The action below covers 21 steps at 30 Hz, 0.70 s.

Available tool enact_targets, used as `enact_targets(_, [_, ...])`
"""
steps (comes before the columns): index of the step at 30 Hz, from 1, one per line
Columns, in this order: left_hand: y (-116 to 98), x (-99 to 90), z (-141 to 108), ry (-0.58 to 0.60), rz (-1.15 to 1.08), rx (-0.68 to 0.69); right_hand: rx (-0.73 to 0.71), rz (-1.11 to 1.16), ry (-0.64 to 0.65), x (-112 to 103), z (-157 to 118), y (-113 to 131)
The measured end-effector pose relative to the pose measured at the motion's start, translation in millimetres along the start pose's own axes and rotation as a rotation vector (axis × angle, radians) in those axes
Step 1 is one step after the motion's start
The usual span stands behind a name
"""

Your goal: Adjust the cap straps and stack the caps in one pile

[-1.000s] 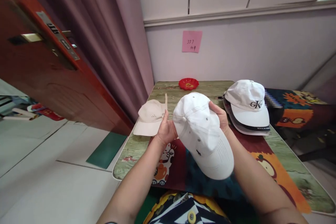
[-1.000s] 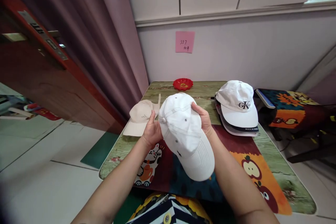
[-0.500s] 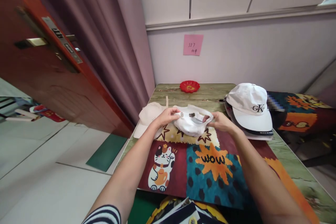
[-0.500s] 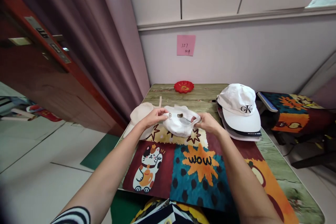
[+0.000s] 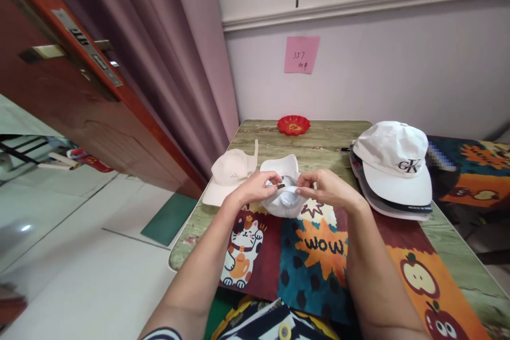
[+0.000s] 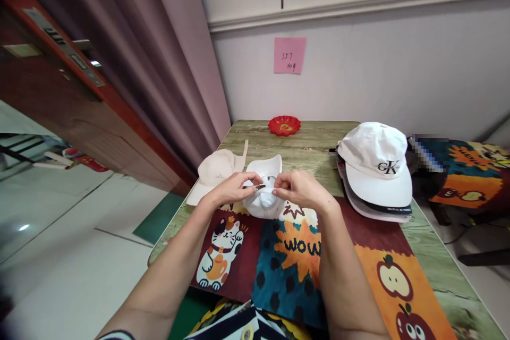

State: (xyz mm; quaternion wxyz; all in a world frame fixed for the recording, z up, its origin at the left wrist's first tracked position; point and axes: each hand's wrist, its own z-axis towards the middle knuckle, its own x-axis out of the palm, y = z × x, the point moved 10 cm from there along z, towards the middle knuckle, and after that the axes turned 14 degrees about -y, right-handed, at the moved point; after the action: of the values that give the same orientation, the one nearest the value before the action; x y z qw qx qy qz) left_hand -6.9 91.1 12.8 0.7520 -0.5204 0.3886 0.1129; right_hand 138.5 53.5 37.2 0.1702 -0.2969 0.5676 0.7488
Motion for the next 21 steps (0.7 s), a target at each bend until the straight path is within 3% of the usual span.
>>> enact_targets(5, [4.1, 0.7, -2.7, -0.09, 0.051, -0.056, -0.013, 0.085, -0.129, -6.2, 8.1, -2.0])
enact_targets(9, [-5.8, -10.4, 9.2, -0.2, 0.03, -0.04, -0.073, 0.085, -0.144, -4.0, 5.9, 11.1])
enact_targets(15, [-22.5, -11.3, 16.4, -0.185, -0.258, -0.036, -0.056, -0.129, -0.232, -15.2, 2.1, 15.0])
enact_targets(18, [-18.4, -11.7, 10.7, -0.218, -0.388, -0.099, 0.014, -0.017, -0.328, -30.1, 0.2, -0.5])
enact_targets(21, [-14.4, -14.6, 6.8, -0.255, -0.428, -0.143, 0.086, 0.267, -0.34, -35.7, -2.5, -16.0])
